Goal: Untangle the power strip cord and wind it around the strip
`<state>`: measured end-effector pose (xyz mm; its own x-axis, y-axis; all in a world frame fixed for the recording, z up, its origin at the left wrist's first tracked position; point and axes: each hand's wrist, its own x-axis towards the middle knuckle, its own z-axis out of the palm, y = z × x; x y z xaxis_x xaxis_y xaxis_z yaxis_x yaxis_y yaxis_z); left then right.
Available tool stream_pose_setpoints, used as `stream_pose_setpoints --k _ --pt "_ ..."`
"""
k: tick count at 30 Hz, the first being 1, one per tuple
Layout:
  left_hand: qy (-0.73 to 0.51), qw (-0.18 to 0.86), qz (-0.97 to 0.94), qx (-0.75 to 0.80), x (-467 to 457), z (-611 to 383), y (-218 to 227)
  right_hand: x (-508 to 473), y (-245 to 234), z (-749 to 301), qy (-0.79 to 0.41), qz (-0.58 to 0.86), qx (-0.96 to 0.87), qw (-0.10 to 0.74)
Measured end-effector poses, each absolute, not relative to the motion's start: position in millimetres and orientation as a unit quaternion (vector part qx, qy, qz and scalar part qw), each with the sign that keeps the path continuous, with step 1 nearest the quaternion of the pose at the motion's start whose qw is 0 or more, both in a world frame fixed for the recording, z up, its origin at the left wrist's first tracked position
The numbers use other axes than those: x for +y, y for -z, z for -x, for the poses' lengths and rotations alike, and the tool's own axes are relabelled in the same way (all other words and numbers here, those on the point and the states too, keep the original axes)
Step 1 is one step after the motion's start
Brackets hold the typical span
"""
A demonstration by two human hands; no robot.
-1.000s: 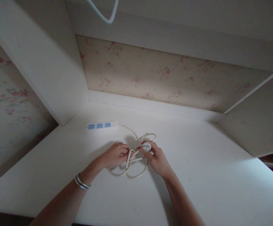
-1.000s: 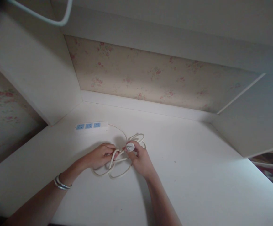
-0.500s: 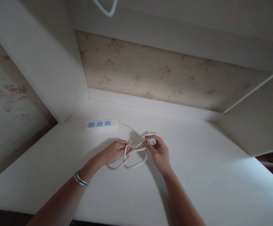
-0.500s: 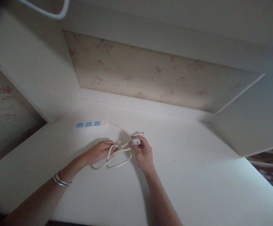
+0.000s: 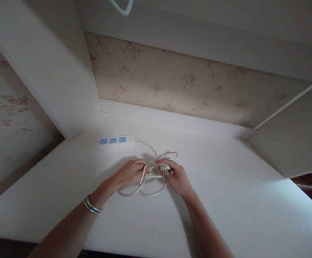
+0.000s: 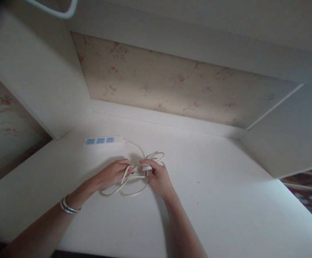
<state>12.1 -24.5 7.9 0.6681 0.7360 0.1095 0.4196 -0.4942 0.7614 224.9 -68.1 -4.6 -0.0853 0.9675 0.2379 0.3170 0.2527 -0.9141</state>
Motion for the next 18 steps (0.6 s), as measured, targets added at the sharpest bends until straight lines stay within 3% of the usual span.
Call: stream_pose_setpoints --k 8,13,18 --pt "-0.201 0.327 -0.842 0.379 -20.7 -14.5 3.5 -70.4 1.6 -217.1 -0.344 0.456 -0.721 0.392" --pt "-0.206 0.354 -0.821 0.398 -18.2 -15.2 8.5 -70.5 2.4 -217.6 -0.363 0.494 -0.672 0.415" --pt "-0.237 0.388 -0.792 0.407 -16.2 -13.6 3.8 -73.4 -9.0 -224.5 -0.461 0.468 -0.61 0.443"
